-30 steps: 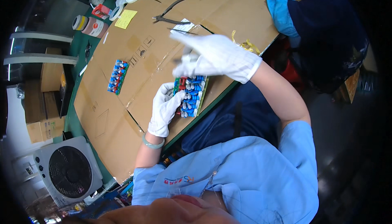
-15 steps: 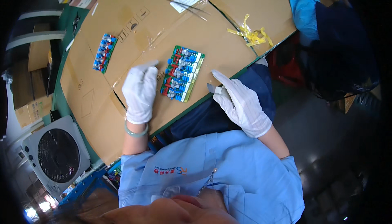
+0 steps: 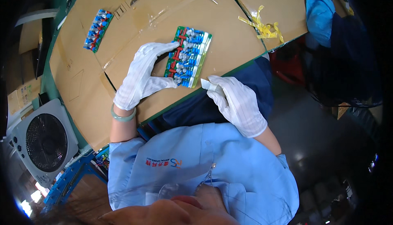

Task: The person repeatedly picks up green circuit boards, flips them over, and scrapes the soldered side with a small metal tool. They handle the boards one at a time, inspecting both sides and placing them back on the table.

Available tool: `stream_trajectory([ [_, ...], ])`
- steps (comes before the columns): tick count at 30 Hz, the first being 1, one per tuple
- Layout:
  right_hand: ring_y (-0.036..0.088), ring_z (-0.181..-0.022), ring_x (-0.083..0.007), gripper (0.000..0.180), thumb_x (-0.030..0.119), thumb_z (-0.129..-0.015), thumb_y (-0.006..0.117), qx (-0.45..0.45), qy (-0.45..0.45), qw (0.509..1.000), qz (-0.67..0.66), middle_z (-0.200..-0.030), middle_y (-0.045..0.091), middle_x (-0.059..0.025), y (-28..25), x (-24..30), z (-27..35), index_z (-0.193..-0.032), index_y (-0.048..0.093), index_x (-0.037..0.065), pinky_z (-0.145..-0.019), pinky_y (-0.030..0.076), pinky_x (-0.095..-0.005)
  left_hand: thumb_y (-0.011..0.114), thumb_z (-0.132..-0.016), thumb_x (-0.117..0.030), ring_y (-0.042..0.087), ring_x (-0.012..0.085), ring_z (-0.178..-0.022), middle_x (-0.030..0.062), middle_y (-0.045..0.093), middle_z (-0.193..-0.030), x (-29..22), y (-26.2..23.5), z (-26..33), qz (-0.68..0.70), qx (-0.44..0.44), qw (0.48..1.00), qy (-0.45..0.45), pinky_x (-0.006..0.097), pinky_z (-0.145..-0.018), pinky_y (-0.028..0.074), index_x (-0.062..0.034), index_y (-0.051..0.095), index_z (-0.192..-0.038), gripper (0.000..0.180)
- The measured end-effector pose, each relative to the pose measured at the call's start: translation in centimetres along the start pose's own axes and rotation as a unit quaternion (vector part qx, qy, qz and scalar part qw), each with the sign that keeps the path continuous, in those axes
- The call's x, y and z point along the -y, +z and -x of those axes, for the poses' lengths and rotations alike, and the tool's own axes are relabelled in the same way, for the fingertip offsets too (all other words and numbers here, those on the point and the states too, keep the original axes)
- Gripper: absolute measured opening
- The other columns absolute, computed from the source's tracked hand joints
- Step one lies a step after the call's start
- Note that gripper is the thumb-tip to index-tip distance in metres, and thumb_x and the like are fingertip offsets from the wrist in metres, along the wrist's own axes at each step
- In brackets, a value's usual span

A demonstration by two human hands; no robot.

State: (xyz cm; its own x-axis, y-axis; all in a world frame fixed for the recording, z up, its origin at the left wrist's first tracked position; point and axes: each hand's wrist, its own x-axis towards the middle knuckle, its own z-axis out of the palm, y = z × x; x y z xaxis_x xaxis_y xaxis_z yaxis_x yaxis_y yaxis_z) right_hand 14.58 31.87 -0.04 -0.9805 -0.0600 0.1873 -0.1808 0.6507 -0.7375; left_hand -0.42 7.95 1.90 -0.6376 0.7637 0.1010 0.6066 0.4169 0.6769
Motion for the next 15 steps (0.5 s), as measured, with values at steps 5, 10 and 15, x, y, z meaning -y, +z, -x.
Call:
stream_trajectory([
  [5,0.069,-0.084,-0.0286,0.034,0.007,-0.079,0.079,0.006,0.029,0.999,0.032,-0.1,0.069,-0.0125,-0.8,0.3,0.3,-0.109,0.064,0.003,-0.07,0.055,-0.0339,0.086,-0.069,-0.028,0.06,0.031,-0.107,0.0101,0.066,-0.123,-0.4,0.9,-0.1,0.015,-0.031,0.999,0.016,0.04,-0.096,0.045,-0.012,0.058,-0.133,0.071],
  [10,0.069,-0.082,-0.0278,0.031,0.008,-0.079,0.079,0.006,0.039,0.999,0.032,-0.1,0.07,-0.0102,-0.7,0.6,0.5,-0.106,0.064,0.004,-0.066,0.055,-0.034,0.073,-0.084,-0.009,0.06,0.0234,-0.112,0.0098,0.069,-0.118,0.4,0.2,0.2,0.172,-0.063,0.972,-0.148,0.033,-0.095,0.047,-0.0094,0.066,-0.125,0.042],
  [15,0.068,-0.077,-0.0253,0.026,0.011,-0.08,0.078,0.034,0.018,0.998,0.044,-0.1,0.071,-0.0076,-0.4,0.4,0.8,-0.101,0.064,0.006,-0.062,0.053,-0.0329,0.072,-0.081,-0.009,0.058,0.0311,-0.118,0.0118,0.067,-0.122,0.1,0.7,-0.4,0.028,-0.093,0.995,0.006,0.037,-0.1,0.045,-0.0087,0.07,-0.119,0.038],
])
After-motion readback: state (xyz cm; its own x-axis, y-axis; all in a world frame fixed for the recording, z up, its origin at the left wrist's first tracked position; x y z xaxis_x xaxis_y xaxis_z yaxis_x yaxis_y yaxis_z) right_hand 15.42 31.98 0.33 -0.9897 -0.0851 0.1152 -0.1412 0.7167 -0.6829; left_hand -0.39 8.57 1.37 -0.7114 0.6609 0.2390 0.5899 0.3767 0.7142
